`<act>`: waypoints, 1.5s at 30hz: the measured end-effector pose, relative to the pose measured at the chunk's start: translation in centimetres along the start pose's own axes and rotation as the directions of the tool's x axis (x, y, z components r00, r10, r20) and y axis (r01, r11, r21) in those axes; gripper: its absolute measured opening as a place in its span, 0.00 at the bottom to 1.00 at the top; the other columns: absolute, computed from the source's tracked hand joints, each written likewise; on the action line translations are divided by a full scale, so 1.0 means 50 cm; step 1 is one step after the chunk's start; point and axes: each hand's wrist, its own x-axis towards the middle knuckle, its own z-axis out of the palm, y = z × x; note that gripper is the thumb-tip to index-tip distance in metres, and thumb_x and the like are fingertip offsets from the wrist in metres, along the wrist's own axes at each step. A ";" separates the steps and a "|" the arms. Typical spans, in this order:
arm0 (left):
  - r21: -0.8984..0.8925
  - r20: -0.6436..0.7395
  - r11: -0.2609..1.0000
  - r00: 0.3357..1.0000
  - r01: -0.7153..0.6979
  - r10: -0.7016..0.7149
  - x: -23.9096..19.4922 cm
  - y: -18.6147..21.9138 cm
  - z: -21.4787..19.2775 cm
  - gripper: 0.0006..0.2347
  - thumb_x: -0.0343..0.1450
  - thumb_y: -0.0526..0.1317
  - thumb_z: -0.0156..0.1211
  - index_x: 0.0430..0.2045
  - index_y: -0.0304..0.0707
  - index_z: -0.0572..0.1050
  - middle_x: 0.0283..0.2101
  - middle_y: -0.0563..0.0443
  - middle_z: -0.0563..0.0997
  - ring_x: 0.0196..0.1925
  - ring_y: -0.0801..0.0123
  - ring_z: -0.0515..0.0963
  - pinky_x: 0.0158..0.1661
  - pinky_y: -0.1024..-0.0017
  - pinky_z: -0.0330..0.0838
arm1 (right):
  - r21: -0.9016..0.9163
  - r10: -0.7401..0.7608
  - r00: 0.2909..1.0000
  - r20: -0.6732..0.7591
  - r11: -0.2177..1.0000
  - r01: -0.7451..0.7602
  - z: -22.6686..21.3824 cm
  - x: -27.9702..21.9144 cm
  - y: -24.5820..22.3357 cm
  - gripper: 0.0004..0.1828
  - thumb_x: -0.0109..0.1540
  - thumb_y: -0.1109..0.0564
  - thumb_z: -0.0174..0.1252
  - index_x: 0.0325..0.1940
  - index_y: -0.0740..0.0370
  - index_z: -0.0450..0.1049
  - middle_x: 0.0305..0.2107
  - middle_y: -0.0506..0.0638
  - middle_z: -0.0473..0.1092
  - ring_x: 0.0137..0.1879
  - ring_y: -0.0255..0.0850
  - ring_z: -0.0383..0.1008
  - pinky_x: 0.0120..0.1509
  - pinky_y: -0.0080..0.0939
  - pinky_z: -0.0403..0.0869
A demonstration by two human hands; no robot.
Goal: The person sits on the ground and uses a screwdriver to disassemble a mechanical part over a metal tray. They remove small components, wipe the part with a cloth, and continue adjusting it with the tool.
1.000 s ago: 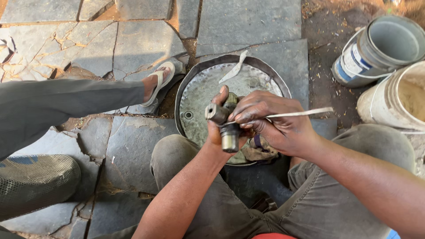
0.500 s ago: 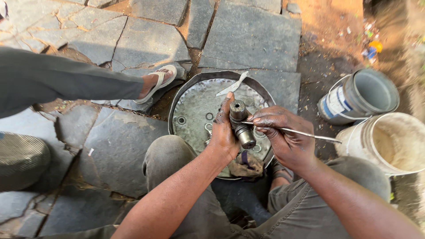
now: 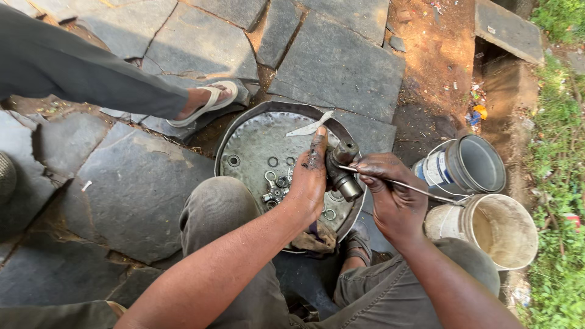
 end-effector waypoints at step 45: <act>0.598 0.156 0.677 0.891 -0.429 0.427 -0.062 0.111 0.019 0.16 0.76 0.51 0.56 0.41 0.34 0.74 0.29 0.49 0.80 0.31 0.71 0.74 0.37 0.69 0.72 | -0.152 -0.118 0.991 0.064 0.980 0.127 -0.031 0.042 0.011 0.06 0.69 0.64 0.59 0.51 0.64 0.76 0.54 0.59 0.74 0.57 0.43 0.79 0.59 0.43 0.82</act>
